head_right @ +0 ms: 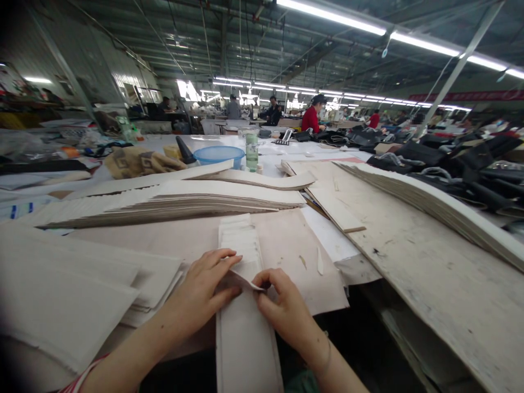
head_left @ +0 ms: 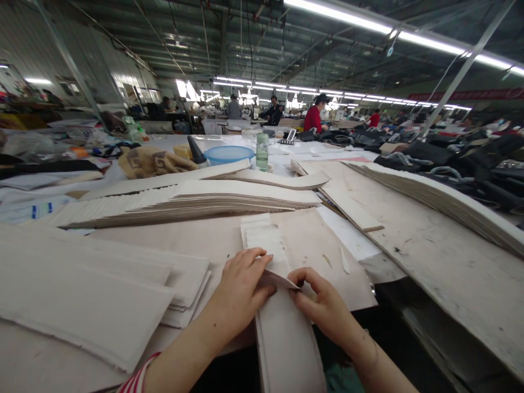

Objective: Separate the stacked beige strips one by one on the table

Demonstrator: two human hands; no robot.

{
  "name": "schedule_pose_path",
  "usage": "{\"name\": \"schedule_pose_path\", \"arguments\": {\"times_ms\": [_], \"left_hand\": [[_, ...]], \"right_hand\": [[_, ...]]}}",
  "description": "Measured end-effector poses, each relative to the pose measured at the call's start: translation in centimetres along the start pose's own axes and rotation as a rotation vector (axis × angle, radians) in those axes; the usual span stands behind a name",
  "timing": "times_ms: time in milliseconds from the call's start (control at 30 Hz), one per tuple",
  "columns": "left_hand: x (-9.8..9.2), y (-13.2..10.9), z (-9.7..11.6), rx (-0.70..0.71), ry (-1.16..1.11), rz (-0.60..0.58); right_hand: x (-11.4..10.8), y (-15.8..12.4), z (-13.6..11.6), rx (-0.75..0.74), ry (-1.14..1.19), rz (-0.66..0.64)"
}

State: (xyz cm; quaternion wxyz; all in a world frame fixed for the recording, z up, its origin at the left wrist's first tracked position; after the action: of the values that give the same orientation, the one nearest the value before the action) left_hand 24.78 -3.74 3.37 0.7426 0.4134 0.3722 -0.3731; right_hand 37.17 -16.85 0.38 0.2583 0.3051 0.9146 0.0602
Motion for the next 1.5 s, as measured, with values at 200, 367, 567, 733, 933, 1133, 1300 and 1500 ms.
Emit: {"name": "schedule_pose_path", "arguments": {"times_ms": [200, 367, 567, 733, 933, 1133, 1300, 1500], "left_hand": [[-0.4, 0.6, 0.6, 0.066, 0.01, -0.147], [-0.7, 1.5, 0.2, -0.042, 0.036, -0.239], [-0.9, 2.2, -0.3, -0.108, 0.003, -0.32], [-1.2, 2.4, -0.4, -0.055, -0.002, -0.398], [-1.3, 2.3, -0.1, -0.011, 0.048, -0.38], [-0.7, 2.2, 0.1, -0.014, -0.025, -0.303], [0.2, 2.5, 0.7, -0.009, -0.038, -0.267], [0.0, 3.0, 1.0, -0.033, -0.11, -0.31]], "right_hand": [[0.7, -0.6, 1.1, -0.058, -0.012, 0.07], [1.7, -1.0, 2.1, -0.036, -0.051, 0.183], [1.7, -1.2, 2.1, 0.044, -0.006, 0.173], [1.5, -1.1, 1.9, 0.019, -0.03, 0.173], [1.5, -1.6, 1.6, -0.097, -0.192, 0.218], [1.1, -2.2, 0.3, -0.412, -0.487, 0.2], [1.0, -2.2, -0.4, -0.429, -0.527, 0.11], [1.2, -2.3, 0.2, -0.324, -0.417, 0.197]]}}
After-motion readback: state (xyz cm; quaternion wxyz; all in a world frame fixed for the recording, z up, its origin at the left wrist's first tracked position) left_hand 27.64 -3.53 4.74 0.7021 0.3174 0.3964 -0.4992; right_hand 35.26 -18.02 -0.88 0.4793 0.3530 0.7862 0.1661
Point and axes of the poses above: each hand's wrist, its own y-axis towards the middle knuckle, its own x-axis out of the palm, z = x × y, the point moved 1 cm from there along y, towards the middle knuckle, and after that the axes turned 5 degrees about z, right-handed, at the moved point
